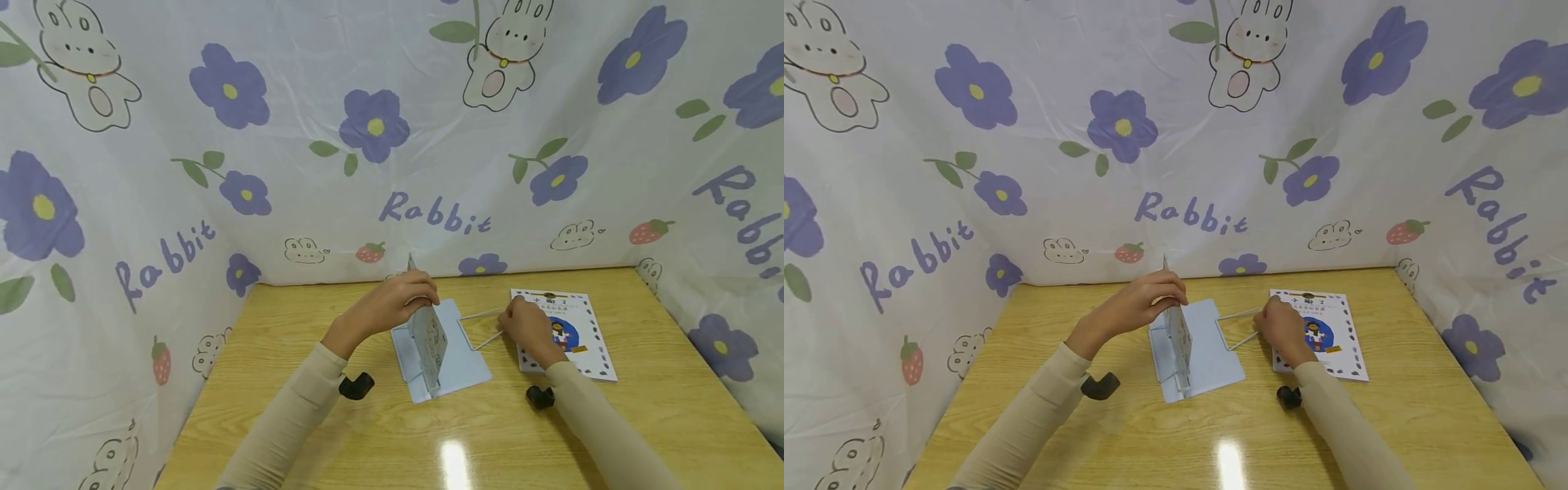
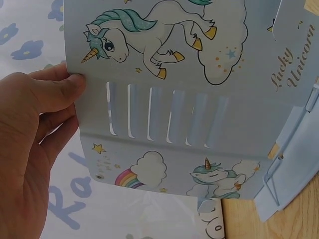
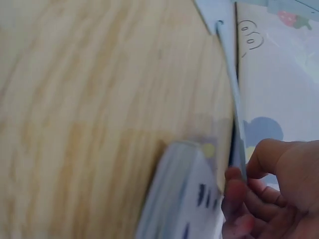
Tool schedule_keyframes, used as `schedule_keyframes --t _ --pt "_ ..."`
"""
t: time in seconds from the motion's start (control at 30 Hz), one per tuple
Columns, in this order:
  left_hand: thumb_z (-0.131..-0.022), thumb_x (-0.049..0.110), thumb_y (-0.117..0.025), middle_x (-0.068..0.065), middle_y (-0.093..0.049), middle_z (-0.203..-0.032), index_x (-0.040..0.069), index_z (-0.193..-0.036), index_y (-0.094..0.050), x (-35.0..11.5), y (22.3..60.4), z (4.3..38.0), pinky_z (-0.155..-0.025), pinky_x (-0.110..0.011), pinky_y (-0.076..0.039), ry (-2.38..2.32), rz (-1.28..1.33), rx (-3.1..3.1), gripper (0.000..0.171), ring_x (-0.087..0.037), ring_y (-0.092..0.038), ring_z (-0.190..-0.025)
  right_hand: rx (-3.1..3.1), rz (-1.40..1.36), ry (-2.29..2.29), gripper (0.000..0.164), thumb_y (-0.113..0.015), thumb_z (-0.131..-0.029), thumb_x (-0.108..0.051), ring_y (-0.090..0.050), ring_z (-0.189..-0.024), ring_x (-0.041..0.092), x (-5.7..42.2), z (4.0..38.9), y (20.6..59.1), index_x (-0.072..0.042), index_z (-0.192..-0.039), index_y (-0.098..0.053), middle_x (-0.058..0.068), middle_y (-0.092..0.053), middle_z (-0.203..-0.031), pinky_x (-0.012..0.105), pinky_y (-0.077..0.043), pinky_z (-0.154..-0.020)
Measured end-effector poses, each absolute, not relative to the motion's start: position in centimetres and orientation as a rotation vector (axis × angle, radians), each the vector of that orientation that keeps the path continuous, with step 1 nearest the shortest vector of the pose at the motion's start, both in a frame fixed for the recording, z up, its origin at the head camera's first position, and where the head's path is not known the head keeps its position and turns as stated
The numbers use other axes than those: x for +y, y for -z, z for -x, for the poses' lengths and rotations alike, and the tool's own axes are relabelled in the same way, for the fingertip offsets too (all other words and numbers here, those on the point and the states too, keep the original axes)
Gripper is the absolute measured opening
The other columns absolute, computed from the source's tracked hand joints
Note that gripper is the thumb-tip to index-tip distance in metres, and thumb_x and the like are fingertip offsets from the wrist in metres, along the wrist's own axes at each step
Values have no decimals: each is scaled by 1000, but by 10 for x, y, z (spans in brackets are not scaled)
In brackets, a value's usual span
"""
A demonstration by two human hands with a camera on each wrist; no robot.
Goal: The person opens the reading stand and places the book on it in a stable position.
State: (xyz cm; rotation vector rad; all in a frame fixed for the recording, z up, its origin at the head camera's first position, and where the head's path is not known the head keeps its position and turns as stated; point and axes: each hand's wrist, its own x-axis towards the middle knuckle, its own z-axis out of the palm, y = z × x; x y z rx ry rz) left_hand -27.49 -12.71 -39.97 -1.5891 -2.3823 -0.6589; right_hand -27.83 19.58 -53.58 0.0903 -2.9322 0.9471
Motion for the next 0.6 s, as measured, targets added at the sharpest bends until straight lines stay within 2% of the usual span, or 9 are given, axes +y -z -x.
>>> schedule_keyframes --t 0.1,0.2,0.33,0.43,0.53,0.6 --pt "-103 2 -67 -6 -71 -117 8 -110 -78 -127 400 275 -96 -25 -58 673 1588 -2391 14 -19 -69 -110 -2917 -80 -1011 20 -53 -104 -16 -51 -53 17 195 276 532 2 -111 -60 14 -68 -80 30 -39 -46" --pt "-103 2 -67 -5 -71 -118 9 -110 -78 -127 400 275 -96 -25 -58 685 1581 -2398 14 -19 -69 -111 -2887 -70 -1084 28 -51 -105 -18 -60 -59 19 193 275 527 3 -119 -60 23 -73 -97 33 -46 -49" --pt "-104 3 -66 -5 -71 -118 10 -110 -78 -126 402 276 -95 -25 -59 685 1571 -2392 15 -19 -69 -111 -2833 -68 -1185 36 -52 -106 -21 -72 -80 28 188 273 520 4 -130 -60 28 -72 -117 35 -55 -60" --pt "-104 4 -66 -5 -71 -119 10 -111 -78 -125 404 277 -96 -25 -58 686 1568 -2386 15 -19 -68 -112 -2793 -67 -1279 38 -51 -107 -21 -72 -89 31 183 270 516 4 -135 -59 27 -72 -119 33 -54 -64" --pt "-105 4 -65 -5 -71 -119 9 -111 -78 -124 406 277 -97 -25 -58 682 1566 -2385 15 -19 -68 -112 -2738 -89 -1417 38 -51 -108 -19 -71 -88 34 178 265 513 4 -139 -58 25 -71 -115 31 -54 -63" --pt "-104 4 -66 -5 -71 -119 9 -111 -77 -122 406 277 -97 -26 -58 680 1567 -2383 15 -19 -68 -113 -2696 -136 -1493 38 -53 -109 -17 -72 -88 37 175 262 510 4 -140 -56 23 -71 -111 33 -58 -65"
